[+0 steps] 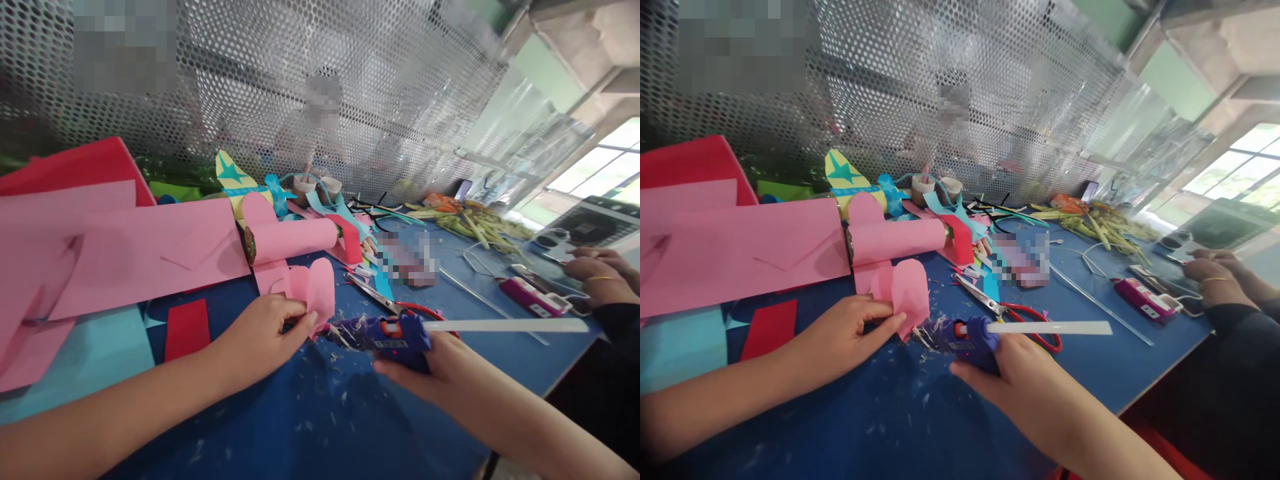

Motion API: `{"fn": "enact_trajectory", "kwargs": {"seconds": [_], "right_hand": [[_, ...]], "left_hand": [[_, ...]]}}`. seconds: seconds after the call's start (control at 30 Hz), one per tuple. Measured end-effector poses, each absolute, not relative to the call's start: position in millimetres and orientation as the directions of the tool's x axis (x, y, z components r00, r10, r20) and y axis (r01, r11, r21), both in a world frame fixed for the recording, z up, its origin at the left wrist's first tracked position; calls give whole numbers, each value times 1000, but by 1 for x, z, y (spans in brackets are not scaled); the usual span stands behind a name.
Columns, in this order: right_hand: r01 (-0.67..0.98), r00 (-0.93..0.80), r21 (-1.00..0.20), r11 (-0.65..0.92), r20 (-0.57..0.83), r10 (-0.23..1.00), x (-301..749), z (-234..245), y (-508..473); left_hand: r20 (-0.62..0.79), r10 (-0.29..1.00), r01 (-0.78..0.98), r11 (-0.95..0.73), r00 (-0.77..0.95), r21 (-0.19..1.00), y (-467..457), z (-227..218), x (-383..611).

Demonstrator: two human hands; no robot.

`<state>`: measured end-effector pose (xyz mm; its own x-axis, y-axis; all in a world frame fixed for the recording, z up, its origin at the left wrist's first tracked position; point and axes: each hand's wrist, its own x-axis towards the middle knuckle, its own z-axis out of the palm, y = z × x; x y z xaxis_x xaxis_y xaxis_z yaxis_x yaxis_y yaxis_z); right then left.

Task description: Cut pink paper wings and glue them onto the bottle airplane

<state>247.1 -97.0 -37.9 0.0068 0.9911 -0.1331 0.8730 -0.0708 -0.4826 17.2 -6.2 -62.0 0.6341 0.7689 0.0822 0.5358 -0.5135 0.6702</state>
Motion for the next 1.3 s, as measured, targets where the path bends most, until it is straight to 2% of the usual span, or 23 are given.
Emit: {"fn": "enact_trajectory", "kwargs": {"seconds": [0.13,0.3,0.57,0.77,1.03,1.3], "right_hand": [[903,-37,-430,-20,-124,992,245,-37,-97],[952,-54,-305,-14,-213,976,240,-30,-96],[955,-92,-295,19,-237,967,240,-17,-86],[964,-128,-255,75,-196,972,241,-10,-82],[952,-157,-290,97,-193,969,241,-4,-78],[962,-174,-255,101,-284,943,238,-9,-82]], "left_hand": [[86,757,520,-521,647,677,-6,-63,18],[79,762,523,-511,642,682,-6,-65,18],[111,779,536,-519,617,665,-7,-67,16],[117,779,521,-515,617,681,-5,-65,17],[143,773,518,-537,618,666,-4,-66,17],[110,796,549,-502,595,669,-4,-65,19]]}}
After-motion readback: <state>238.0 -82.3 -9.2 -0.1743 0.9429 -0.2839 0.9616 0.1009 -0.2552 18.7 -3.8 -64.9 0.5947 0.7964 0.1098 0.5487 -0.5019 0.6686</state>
